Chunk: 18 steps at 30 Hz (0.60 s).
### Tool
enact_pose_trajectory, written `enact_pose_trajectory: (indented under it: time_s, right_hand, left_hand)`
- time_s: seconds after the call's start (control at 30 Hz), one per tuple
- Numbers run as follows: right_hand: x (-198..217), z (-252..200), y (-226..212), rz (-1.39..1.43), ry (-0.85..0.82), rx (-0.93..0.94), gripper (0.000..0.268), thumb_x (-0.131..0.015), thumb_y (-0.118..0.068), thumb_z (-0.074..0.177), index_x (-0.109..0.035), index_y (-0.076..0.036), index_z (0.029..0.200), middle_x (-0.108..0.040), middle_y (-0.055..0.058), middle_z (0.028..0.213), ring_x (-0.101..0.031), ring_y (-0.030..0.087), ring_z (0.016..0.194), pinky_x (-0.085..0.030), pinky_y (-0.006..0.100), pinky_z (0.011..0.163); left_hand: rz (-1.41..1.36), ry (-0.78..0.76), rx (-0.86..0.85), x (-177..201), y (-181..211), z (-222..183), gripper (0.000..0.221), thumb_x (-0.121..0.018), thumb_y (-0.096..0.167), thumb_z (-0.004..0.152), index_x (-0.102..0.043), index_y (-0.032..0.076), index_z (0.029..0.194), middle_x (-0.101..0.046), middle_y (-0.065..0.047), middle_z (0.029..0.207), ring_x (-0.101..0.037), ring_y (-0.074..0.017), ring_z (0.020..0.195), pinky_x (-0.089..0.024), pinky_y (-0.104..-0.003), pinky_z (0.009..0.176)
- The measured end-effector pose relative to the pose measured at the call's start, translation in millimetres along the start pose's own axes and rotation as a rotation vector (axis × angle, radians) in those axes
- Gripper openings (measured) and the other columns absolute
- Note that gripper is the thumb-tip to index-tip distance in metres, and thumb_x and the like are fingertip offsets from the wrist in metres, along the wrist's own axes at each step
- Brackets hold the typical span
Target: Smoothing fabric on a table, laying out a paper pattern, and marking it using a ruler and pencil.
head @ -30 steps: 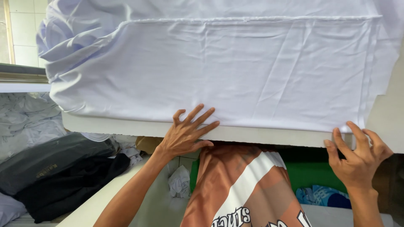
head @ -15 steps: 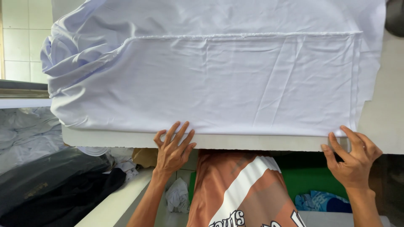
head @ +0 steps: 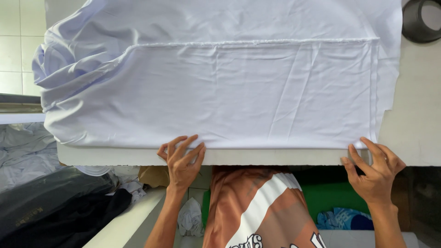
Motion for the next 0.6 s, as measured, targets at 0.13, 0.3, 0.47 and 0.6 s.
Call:
enact_pose_trajectory:
  time_s: [0.13, 0.3, 0.47, 0.6]
  right_hand:
    - [-1.0, 2.2, 0.1, 0.038, 0.036, -0.006, 0.017, -0.081, -0.028, 0.1, -0.088, -0.014, 0.108, -0.078, 0.014, 0.131, -0.056, 0.03, 0.124, -0.029, 0.04, 0.113]
    - [-0.6, 5.3, 3.5, 0.102, 0.095, -0.077, 0.021, -0.075, -0.024, 0.105, -0.09, -0.009, 0.104, -0.079, 0.011, 0.125, -0.056, 0.031, 0.125, -0.03, 0.04, 0.117]
    - [-3.9, 9.3, 9.4, 0.185, 0.151, -0.143, 0.016, -0.078, -0.021, 0.104, -0.087, -0.008, 0.103, -0.077, 0.011, 0.118, -0.058, 0.032, 0.121, -0.038, 0.041, 0.111]
    - [-8.4, 7.6, 18.7, 0.256, 0.176, -0.261, 0.013, -0.085, -0.019, 0.099, -0.084, -0.007, 0.096, -0.073, 0.01, 0.114, -0.063, 0.031, 0.118, -0.041, 0.043, 0.108]
  left_hand:
    - [-0.079, 0.001, 0.116, -3.3, -9.7, 1.2, 0.021, -0.089, 0.014, 0.084, -0.076, 0.029, 0.081, -0.072, 0.008, 0.109, -0.064, -0.0194, 0.107, -0.022, -0.044, 0.104]
    - [-0.07, -0.18, 0.332, -7.0, -19.4, 6.5, 0.012, -0.085, 0.027, 0.085, -0.075, 0.029, 0.078, -0.067, 0.011, 0.103, -0.058, -0.015, 0.105, -0.021, -0.042, 0.095]
    - [-0.056, -0.287, 0.31, -12.7, -25.2, 10.6, 0.007, -0.081, 0.029, 0.088, -0.076, 0.024, 0.088, -0.064, 0.008, 0.097, -0.058, -0.0146, 0.096, -0.023, -0.042, 0.094]
    - [-0.086, -0.346, 0.239, -18.2, -30.0, 8.8, 0.012, -0.08, 0.028, 0.089, -0.075, 0.018, 0.093, -0.065, 0.004, 0.093, -0.059, -0.0154, 0.092, -0.025, -0.04, 0.094]
Point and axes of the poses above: each hand's wrist, its own z-axis towards the middle knuckle, its own x-axis out of the back of the hand, y = z × x, the point moved 7 cm from there along z, towards the middle knuckle
